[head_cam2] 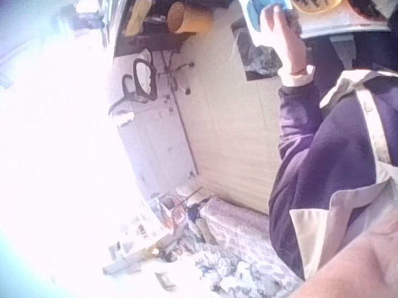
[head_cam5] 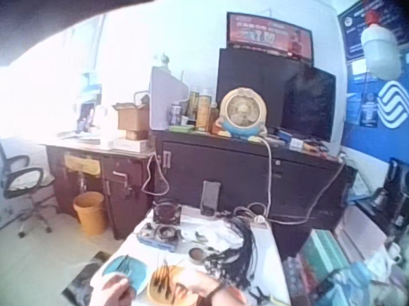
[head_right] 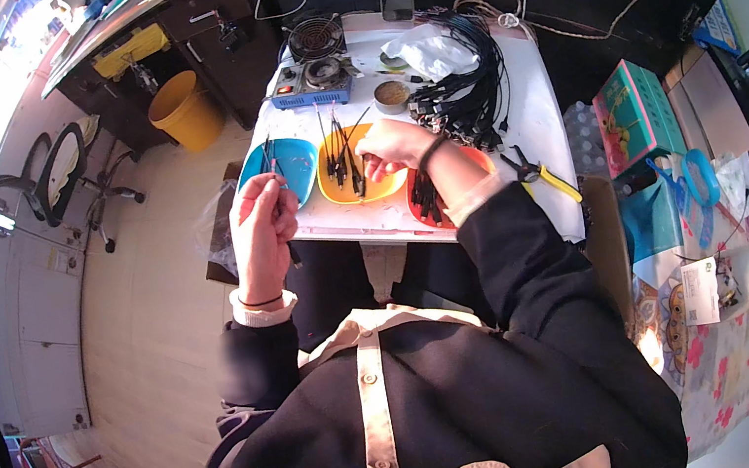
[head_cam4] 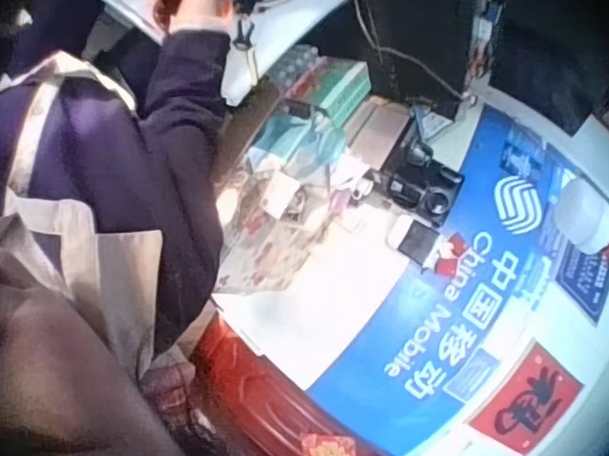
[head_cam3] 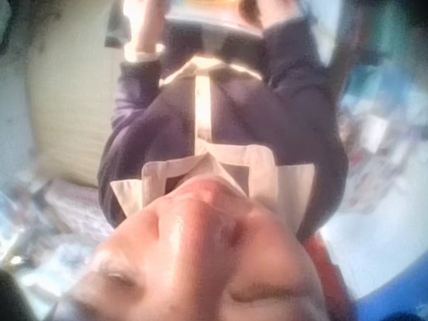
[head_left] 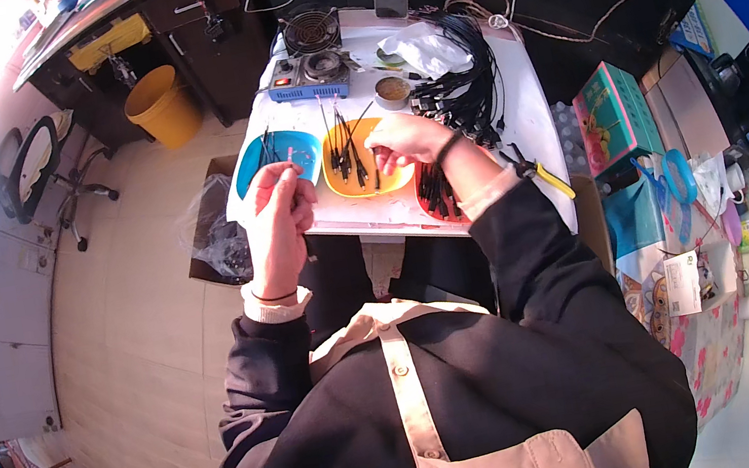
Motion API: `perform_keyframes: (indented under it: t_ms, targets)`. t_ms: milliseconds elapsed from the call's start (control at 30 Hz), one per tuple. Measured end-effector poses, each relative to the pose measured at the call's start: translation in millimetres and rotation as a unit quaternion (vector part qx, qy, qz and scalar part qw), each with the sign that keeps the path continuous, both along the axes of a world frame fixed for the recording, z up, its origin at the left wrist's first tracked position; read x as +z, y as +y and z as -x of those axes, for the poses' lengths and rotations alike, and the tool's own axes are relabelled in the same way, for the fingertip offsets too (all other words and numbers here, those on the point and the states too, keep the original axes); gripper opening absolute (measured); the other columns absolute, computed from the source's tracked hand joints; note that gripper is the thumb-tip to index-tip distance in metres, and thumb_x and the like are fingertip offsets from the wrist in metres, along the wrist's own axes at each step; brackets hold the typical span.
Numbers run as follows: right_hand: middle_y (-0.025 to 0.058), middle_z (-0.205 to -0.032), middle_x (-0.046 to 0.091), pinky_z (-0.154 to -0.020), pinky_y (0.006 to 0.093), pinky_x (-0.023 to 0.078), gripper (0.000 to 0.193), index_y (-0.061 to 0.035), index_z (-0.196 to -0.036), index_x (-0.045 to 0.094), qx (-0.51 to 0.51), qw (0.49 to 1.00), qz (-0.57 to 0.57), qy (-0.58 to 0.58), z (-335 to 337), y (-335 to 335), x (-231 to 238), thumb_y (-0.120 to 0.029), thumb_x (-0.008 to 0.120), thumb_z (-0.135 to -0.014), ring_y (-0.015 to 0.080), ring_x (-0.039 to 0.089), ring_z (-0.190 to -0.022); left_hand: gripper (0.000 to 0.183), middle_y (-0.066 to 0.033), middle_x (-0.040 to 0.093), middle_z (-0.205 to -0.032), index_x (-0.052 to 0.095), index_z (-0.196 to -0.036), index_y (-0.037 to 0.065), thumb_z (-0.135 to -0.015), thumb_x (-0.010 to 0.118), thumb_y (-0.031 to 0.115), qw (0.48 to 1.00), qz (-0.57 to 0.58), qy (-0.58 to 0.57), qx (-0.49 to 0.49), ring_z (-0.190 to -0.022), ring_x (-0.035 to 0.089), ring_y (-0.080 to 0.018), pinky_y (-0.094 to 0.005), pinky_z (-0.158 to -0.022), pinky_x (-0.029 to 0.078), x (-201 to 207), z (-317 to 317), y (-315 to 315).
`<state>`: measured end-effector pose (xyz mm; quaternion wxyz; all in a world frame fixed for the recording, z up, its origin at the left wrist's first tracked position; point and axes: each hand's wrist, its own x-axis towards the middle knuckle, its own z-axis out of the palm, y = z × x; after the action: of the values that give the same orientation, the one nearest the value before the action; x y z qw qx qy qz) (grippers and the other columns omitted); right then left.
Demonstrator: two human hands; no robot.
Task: The person repeatedly picks black zip ties from a pile, threads them through a small white plastic component, and tightens them by hand. They place the finished assemblies into a blue tray on the table. The process is repeated continuously throughout the clip.
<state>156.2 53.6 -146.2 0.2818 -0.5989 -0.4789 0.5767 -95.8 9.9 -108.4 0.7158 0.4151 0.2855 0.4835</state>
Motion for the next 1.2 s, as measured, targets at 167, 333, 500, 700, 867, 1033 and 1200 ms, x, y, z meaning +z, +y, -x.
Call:
perform_keyframes:
  t_ms: [167,333,500,700,867,1033,1200]
  targets:
    - [0.0021,-0.066,0.059,-0.051,0.0228,0.044,0.025,-0.0014,-0.082,0.054,-0.005,0.963,-0.257,0.076,45.9,-99.1,58.7,-0.021,0.054,-0.097,0.0081,0.056,-0.056,0.009,-0.0039,0.060,-0.080,0.056,-0.097,0.004,-0.098,0.051,0.011,0.999,0.005,-0.038,-0.035,-0.056,0.040,-0.0023,-0.0165,-0.050,0.032,14.2,-6.5,-33.9]
    - [-0.0007,-0.066,0.056,-0.051,0.0221,0.043,0.017,-0.0027,-0.087,0.055,-0.034,0.929,-0.369,-0.018,83.4,-156.5,85.5,-0.016,0.059,-0.096,0.0052,0.054,-0.056,0.010,-0.0104,0.065,-0.111,0.063,-0.101,0.001,-0.094,0.057,0.007,0.994,0.042,-0.091,-0.043,-0.094,0.065,-0.0166,-0.0333,-0.079,0.057,29.6,-16.7,-62.5]
    - [0.0167,-0.080,0.066,-0.063,0.0357,0.051,0.012,-0.0009,-0.095,0.058,-0.032,0.908,-0.407,-0.097,88.4,-169.3,93.1,-0.009,0.062,-0.087,0.0359,0.065,-0.078,0.012,-0.0101,0.063,-0.116,0.065,-0.101,0.000,-0.094,0.057,0.006,0.986,0.032,-0.142,-0.078,-0.095,0.064,-0.0178,-0.0341,-0.075,0.057,40.4,-14.7,-79.9]
    - [0.0037,-0.074,0.064,-0.055,0.0223,0.047,0.014,0.0008,-0.099,0.061,-0.033,0.911,-0.401,-0.086,81.3,-179.4,91.0,-0.007,0.065,-0.089,0.0068,0.059,-0.061,0.012,-0.0092,0.065,-0.108,0.064,-0.102,-0.001,-0.093,0.059,0.006,0.994,0.017,-0.091,-0.051,-0.091,0.064,-0.0144,-0.0297,-0.075,0.056,40.9,-15.3,-90.9]
    - [0.0021,-0.083,0.064,-0.064,0.0184,0.048,0.016,0.0020,-0.099,0.060,-0.108,0.918,-0.374,0.075,67.8,-180.7,99.8,-0.010,0.066,-0.090,0.0044,0.058,-0.070,0.012,-0.0075,0.067,-0.095,0.063,-0.101,-0.002,-0.093,0.060,0.006,0.996,-0.043,-0.054,-0.049,-0.080,0.064,-0.0114,-0.0251,-0.072,0.055,38.3,-17.5,-95.4]
    - [0.0021,-0.086,0.065,-0.072,0.0199,0.051,0.015,0.0022,-0.099,0.061,-0.112,0.921,-0.361,0.092,77.2,-185.0,99.9,-0.009,0.065,-0.091,0.0057,0.061,-0.077,0.011,-0.0063,0.065,-0.084,0.062,-0.101,-0.003,-0.092,0.060,0.004,0.995,-0.089,-0.030,-0.035,-0.070,0.061,-0.0104,-0.0226,-0.063,0.051,36.1,-21.6,-99.4]
    - [0.0022,-0.087,0.065,-0.071,0.0195,0.050,0.013,0.0021,-0.099,0.061,-0.132,0.917,-0.363,0.103,82.8,-184.2,95.2,-0.007,0.064,-0.091,0.0053,0.061,-0.077,0.010,-0.0050,0.064,-0.078,0.063,-0.098,-0.004,-0.090,0.063,0.001,0.995,-0.088,-0.036,0.002,-0.064,0.057,-0.0090,-0.0202,-0.057,0.046,36.4,-24.7,-102.4]
